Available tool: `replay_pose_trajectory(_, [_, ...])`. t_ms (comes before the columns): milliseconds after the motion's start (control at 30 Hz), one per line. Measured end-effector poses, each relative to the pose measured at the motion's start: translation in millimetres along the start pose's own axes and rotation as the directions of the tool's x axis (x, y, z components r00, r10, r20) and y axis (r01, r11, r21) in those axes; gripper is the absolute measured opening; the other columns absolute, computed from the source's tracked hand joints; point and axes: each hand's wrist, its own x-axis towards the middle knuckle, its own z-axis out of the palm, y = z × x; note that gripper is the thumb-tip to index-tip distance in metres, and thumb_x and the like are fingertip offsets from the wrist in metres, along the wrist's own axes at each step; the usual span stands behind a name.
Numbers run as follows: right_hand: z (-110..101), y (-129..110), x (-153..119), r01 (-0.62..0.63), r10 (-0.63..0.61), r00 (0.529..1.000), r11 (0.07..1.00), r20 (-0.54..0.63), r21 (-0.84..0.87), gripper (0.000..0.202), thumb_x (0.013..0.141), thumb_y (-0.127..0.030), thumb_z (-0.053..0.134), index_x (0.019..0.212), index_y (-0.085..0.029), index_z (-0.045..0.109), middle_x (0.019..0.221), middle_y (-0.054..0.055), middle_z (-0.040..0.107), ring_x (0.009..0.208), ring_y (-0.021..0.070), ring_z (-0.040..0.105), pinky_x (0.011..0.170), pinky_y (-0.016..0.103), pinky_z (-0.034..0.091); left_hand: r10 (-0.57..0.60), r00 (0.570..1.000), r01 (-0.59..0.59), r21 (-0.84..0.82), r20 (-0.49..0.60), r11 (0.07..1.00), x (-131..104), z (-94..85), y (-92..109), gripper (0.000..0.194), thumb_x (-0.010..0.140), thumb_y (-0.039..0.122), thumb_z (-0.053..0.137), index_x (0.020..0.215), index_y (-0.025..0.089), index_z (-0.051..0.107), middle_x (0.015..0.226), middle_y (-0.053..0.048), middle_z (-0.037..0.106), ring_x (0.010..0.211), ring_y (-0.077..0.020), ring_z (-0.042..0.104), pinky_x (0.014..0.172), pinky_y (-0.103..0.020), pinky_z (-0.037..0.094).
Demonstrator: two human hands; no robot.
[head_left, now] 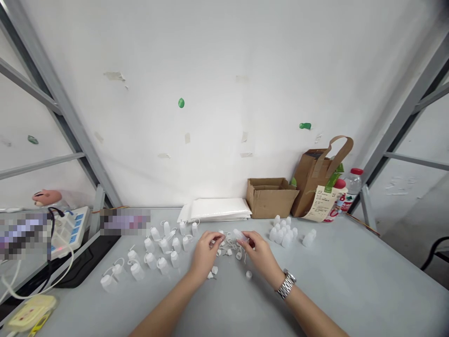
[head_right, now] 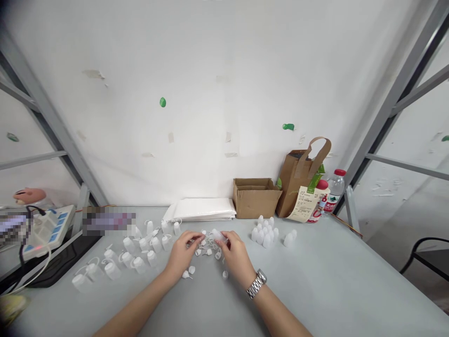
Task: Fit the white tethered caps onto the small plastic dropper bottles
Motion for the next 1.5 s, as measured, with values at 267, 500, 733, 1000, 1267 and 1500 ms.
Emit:
replay_pose_trajectory(267, [10,-15,-15,0.084,-0.082,0.993,0.996,0.087,-0.023,0.019,0.083,-0.029,0.051,0.095,-0.019,0.062,0.079,0.004,0.063,0.065,0.0155,0.055,0.063,0.026,0.045,-0.288,0.934,0.357,-0.577,0.21,0.735,-6,-4.3,21,0.033,0.066,0.042,0.066,0.086,0.016,0.064,0.091,-0.008,0.07,0.078,-0.0207,0.066,0.076,-0.033,0.048])
replay_pose_trajectory(500, [10,-14,-17,0.145,-0.139,0.989,0.983,0.056,-0.114,0.023,0.085,-0.033,0.05,0.097,-0.018,0.062,0.076,0.005,0.062,0.064,0.0165,0.055,0.062,0.028,0.045,-0.239,0.952,0.306,-0.574,0.192,0.76,-10,-2.7,29,0.031,0.066,0.041,0.067,0.084,0.016,0.066,0.095,-0.008,0.071,0.091,-0.0234,0.063,0.083,-0.034,0.046])
replay_pose_trajectory(733, [18,-17,-21,0.077,-0.079,0.997,0.994,-0.024,-0.076,0.023,0.083,-0.039,0.053,0.084,-0.017,0.06,0.072,0.003,0.059,0.06,0.0151,0.053,0.058,0.027,0.045,-0.208,0.948,0.319,-0.665,0.242,0.676,-15,-7.0,37,0.038,0.073,0.031,0.062,0.108,0.018,0.056,0.097,-0.008,0.07,0.095,-0.0221,0.061,0.086,-0.036,0.042])
replay_pose_trajectory(1000, [19,-20,-19,0.122,-0.126,0.989,0.991,-0.078,-0.048,0.022,0.084,-0.038,0.051,0.084,-0.019,0.061,0.072,0.003,0.057,0.059,0.0146,0.053,0.056,0.027,0.046,-0.136,0.918,0.366,-0.664,0.373,0.651,-16,-8.1,39,0.025,0.071,0.023,0.059,0.094,0.016,0.067,0.105,-0.008,0.067,0.106,-0.023,0.055,0.095,-0.034,0.036])
replay_pose_trajectory(1267, [18,-23,-22,0.167,-0.169,0.984,0.985,-0.056,-0.043,0.017,0.085,-0.031,0.051,0.09,-0.02,0.062,0.073,0.003,0.06,0.062,0.0151,0.055,0.059,0.026,0.047,-0.173,0.931,0.35,-0.65,0.322,0.675,-16,-10.2,43,0.024,0.074,0.03,0.06,0.092,0.016,0.068,0.108,-0.009,0.067,0.112,-0.025,0.052,0.098,-0.037,0.034])
replay_pose_trajectory(1500, [19,-22,-26,0.165,-0.172,0.984,0.979,-0.054,-0.118,0.019,0.086,-0.03,0.048,0.093,-0.019,0.061,0.074,0.003,0.064,0.062,0.0154,0.055,0.06,0.027,0.046,-0.133,0.906,0.401,-0.715,0.402,0.573,-19,-7.9,45,0.024,0.078,0.031,0.057,0.095,0.016,0.065,0.116,-0.01,0.062,0.113,-0.0246,0.051,0.1,-0.039,0.031])
